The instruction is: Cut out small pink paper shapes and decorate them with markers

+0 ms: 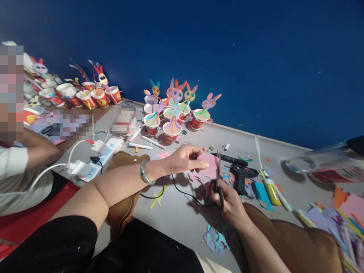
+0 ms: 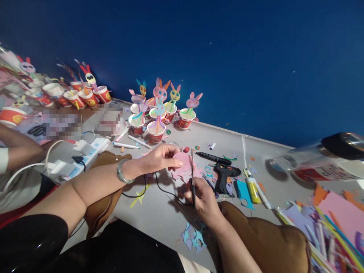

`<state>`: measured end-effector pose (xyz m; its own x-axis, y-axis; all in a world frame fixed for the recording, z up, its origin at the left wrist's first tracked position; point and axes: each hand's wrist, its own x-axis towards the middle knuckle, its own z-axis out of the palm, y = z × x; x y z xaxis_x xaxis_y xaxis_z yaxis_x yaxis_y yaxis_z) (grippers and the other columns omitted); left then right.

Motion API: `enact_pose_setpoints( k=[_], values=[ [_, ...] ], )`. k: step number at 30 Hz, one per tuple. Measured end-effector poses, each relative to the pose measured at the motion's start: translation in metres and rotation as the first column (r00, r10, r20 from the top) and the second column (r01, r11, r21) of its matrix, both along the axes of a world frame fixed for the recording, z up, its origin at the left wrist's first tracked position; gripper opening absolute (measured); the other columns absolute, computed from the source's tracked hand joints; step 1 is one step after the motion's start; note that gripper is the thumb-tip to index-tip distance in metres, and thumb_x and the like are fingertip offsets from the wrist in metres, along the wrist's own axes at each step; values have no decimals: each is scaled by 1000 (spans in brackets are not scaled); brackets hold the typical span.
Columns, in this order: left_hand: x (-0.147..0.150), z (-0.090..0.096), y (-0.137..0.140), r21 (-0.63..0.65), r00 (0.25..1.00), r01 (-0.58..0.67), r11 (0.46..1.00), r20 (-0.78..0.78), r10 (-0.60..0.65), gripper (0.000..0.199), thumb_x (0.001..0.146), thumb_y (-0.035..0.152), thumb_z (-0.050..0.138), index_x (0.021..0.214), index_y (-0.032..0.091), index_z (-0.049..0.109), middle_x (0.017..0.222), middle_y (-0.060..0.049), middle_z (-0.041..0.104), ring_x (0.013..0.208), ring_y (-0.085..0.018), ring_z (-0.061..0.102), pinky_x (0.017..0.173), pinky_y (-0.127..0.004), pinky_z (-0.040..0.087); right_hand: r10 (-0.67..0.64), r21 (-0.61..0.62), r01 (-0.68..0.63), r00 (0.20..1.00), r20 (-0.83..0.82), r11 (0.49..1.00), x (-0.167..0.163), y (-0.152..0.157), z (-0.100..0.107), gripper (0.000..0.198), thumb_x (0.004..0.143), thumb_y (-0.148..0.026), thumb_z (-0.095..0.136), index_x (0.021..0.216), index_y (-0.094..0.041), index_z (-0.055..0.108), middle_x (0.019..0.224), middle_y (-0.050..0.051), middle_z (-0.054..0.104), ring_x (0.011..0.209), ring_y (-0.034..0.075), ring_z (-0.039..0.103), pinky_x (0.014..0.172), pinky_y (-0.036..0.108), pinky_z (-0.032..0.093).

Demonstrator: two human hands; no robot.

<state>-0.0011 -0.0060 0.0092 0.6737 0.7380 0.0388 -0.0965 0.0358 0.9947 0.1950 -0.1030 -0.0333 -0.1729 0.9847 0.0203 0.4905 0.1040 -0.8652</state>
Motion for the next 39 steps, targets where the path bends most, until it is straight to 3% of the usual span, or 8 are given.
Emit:
enact_pose_setpoints(
  k=[10,18,26,39],
  values=[
    [-1,2,1,6,1000,-20,1000,5,20,28,76,31,69,63,16,49,57,4,54,54,-5,49,52,-21,37,3,-14,-4,1000,-22,1000,-1,0,1,63,76,-81,49,62,-20,54,58,1,52,56,14,45,53,27,37],
    [-2,4,3,11,999,32,999,-6,-32,34,75,40,72,64,15,52,58,2,56,53,-5,48,51,-20,36,22,-12,-22,1000,-3,1000,-2,1,3,59,79,-77,50,63,-20,54,59,1,52,57,14,45,54,28,39],
    [-4,4,5,19,1000,17,1000,12,-17,25,76,28,69,64,16,51,59,3,55,54,-5,48,51,-21,36,21,4,-21,1000,10,1000,1,1,1,62,77,-80,49,63,-20,54,59,1,52,56,14,46,53,27,38],
    [-6,3,8,-10,1000,-22,1000,1,22,24,76,29,69,67,16,50,59,4,55,55,-5,51,52,-19,38,36,11,-36,999,1,999,-3,2,5,65,77,-82,47,59,-19,56,56,1,51,54,13,42,55,28,40]
  ],
)
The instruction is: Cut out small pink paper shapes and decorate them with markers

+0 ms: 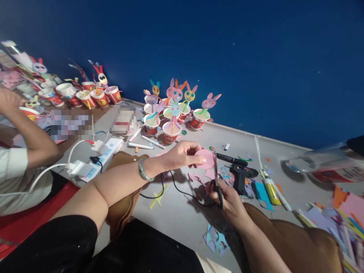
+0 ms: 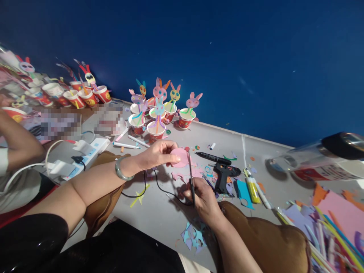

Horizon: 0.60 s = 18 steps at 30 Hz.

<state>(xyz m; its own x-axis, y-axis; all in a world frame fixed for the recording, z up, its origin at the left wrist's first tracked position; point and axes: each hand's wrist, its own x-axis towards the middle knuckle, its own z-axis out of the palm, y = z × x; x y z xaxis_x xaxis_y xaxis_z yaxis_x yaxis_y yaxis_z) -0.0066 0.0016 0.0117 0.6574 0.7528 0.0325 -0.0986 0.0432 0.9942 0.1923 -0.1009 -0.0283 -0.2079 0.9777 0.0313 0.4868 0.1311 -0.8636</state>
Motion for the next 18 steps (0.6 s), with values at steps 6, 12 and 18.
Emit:
enact_pose_setpoints(
  k=[6,12,18],
  values=[
    [0,0,1,20,999,37,999,18,-38,24,75,28,70,67,15,51,60,3,56,55,-5,50,51,-19,38,6,18,-6,1000,17,1000,1,0,-2,63,80,-78,47,62,-19,58,58,2,53,55,14,44,56,29,40],
    [0,-2,1,25,995,96,995,19,-96,24,74,27,71,66,15,51,62,3,56,56,-5,50,53,-20,39,18,25,-18,1000,15,1000,5,-1,-7,57,83,-72,50,64,-19,59,61,2,55,58,15,48,55,28,40],
    [0,-3,2,34,996,83,996,35,-84,23,74,26,71,67,14,53,62,3,57,56,-5,51,53,-20,38,19,29,-19,1000,8,999,2,0,-2,63,82,-77,46,62,-19,59,57,1,52,55,14,44,55,28,39]
  ],
)
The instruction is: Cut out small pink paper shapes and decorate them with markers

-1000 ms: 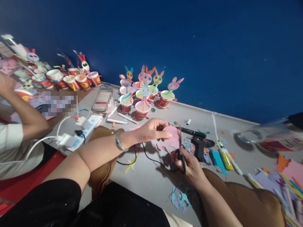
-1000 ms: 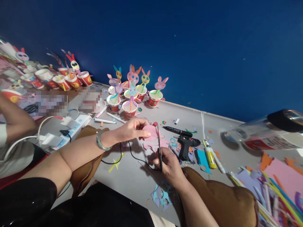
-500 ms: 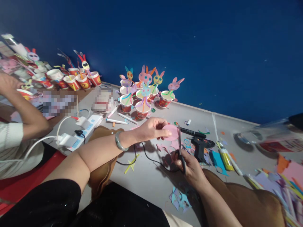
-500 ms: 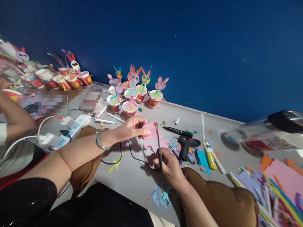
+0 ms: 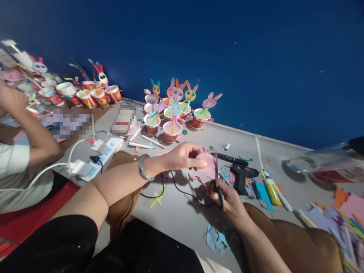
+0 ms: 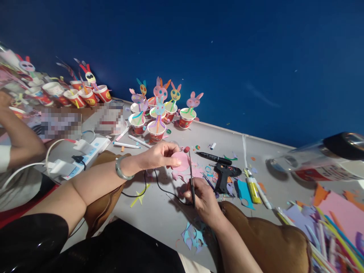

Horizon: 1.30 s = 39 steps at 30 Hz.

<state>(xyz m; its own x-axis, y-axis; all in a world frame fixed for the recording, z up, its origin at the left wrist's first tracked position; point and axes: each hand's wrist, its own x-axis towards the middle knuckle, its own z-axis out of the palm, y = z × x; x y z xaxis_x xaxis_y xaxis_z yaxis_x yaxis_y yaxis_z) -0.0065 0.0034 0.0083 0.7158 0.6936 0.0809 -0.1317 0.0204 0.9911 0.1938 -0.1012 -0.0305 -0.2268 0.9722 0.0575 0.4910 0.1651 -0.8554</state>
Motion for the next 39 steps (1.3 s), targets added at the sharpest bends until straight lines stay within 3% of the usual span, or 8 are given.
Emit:
enact_pose_setpoints(
  k=[9,20,27,33,36,39],
  values=[
    [0,1,1,-6,1000,0,1000,9,1,21,75,23,71,67,14,53,63,3,58,58,-5,53,54,-19,39,2,6,-2,1000,-12,1000,0,0,1,65,79,-81,46,61,-20,53,55,0,51,53,13,42,56,27,39],
    [-1,3,4,-12,1000,-15,1000,-13,15,22,74,27,71,68,15,54,61,3,57,55,-5,49,52,-20,36,0,-16,1,1000,30,1000,0,0,0,69,79,-83,41,61,-19,58,58,2,53,55,14,45,54,28,38],
    [-1,-5,9,-10,999,-39,999,6,39,26,74,31,71,67,15,52,59,4,56,52,-4,47,50,-21,35,-106,-20,106,994,-2,994,3,-1,-6,61,79,-78,49,60,-20,55,56,0,51,55,15,46,51,27,37],
    [-1,-10,18,-2,996,-24,1000,-82,24,26,76,32,71,69,15,53,61,3,58,54,-4,52,52,-21,39,-350,83,382,900,-261,921,8,-2,-16,42,85,-56,58,63,-21,51,62,0,55,55,14,46,52,28,38],
    [-5,-6,26,37,983,22,999,-181,-15,28,76,36,71,68,15,54,60,2,58,53,-5,52,51,-21,38,-396,174,469,855,-337,866,12,0,-19,43,89,-54,54,62,-20,49,62,0,53,58,14,48,56,29,39],
    [-18,2,38,112,972,0,994,-235,26,27,76,35,72,67,14,56,62,1,59,55,-6,54,52,-22,38,-427,234,516,836,-344,824,14,4,-22,47,89,-56,55,61,-19,51,60,-1,52,56,13,48,55,29,38]
  ],
)
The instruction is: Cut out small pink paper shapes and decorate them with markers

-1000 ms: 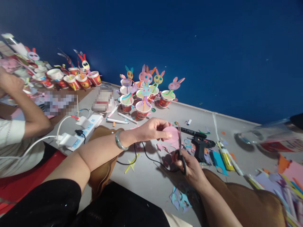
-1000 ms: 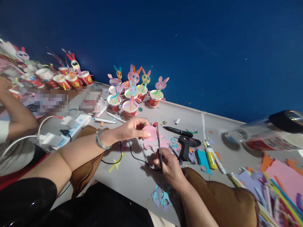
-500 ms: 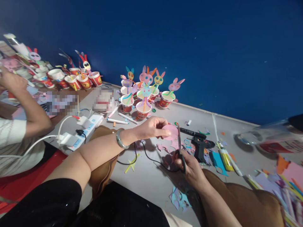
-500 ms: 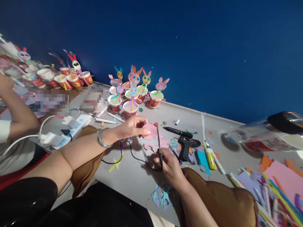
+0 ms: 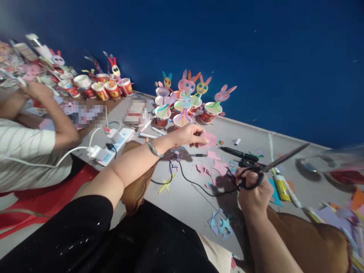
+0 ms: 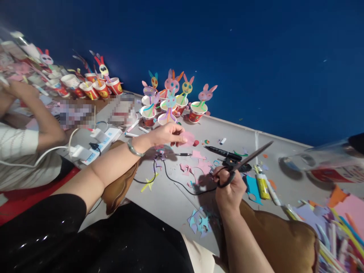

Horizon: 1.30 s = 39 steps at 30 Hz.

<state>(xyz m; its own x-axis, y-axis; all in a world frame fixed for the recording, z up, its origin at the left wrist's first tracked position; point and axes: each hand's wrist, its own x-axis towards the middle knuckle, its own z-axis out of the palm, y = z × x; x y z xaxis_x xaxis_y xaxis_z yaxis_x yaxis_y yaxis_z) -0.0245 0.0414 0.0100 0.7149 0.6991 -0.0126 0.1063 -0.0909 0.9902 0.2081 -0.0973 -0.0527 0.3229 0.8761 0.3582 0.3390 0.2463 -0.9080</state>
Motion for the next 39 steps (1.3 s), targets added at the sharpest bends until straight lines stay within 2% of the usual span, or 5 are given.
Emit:
enact_pose_setpoints(
  k=[4,8,12,28,39],
  values=[
    [-27,11,12,57,954,218,974,-225,-200,20,72,25,71,61,15,57,61,-1,60,52,-9,52,50,-26,35,-55,-43,56,998,28,998,-1,2,0,48,87,-59,57,62,-18,54,59,0,54,52,12,47,51,28,36],
    [-45,11,7,-25,708,483,875,-577,-407,16,62,18,71,54,17,57,52,2,53,50,-10,44,54,-28,34,-103,-76,109,992,70,991,-3,2,3,42,87,-51,58,63,-17,58,59,0,55,53,12,47,53,27,36],
    [-53,0,-8,-90,531,503,859,-752,-390,12,58,18,70,55,17,59,51,3,50,53,-11,41,58,-29,33,-147,-75,151,987,64,986,-3,2,3,33,84,-42,61,65,-16,59,58,-1,54,53,12,46,53,27,36],
    [-51,-15,-23,-53,528,392,918,-804,-272,10,53,12,65,54,19,57,46,5,54,45,-10,46,49,-25,31,-153,-145,168,982,109,975,-10,3,12,27,77,-37,64,60,-18,55,53,-3,50,53,11,44,53,27,35],
    [-62,-5,-22,49,437,466,883,-881,-182,19,46,9,71,58,18,60,52,6,51,52,-9,43,53,-25,31,-126,-177,145,985,115,973,-8,5,7,32,77,-42,66,60,-20,50,53,-3,50,52,11,43,54,27,35]
  ],
)
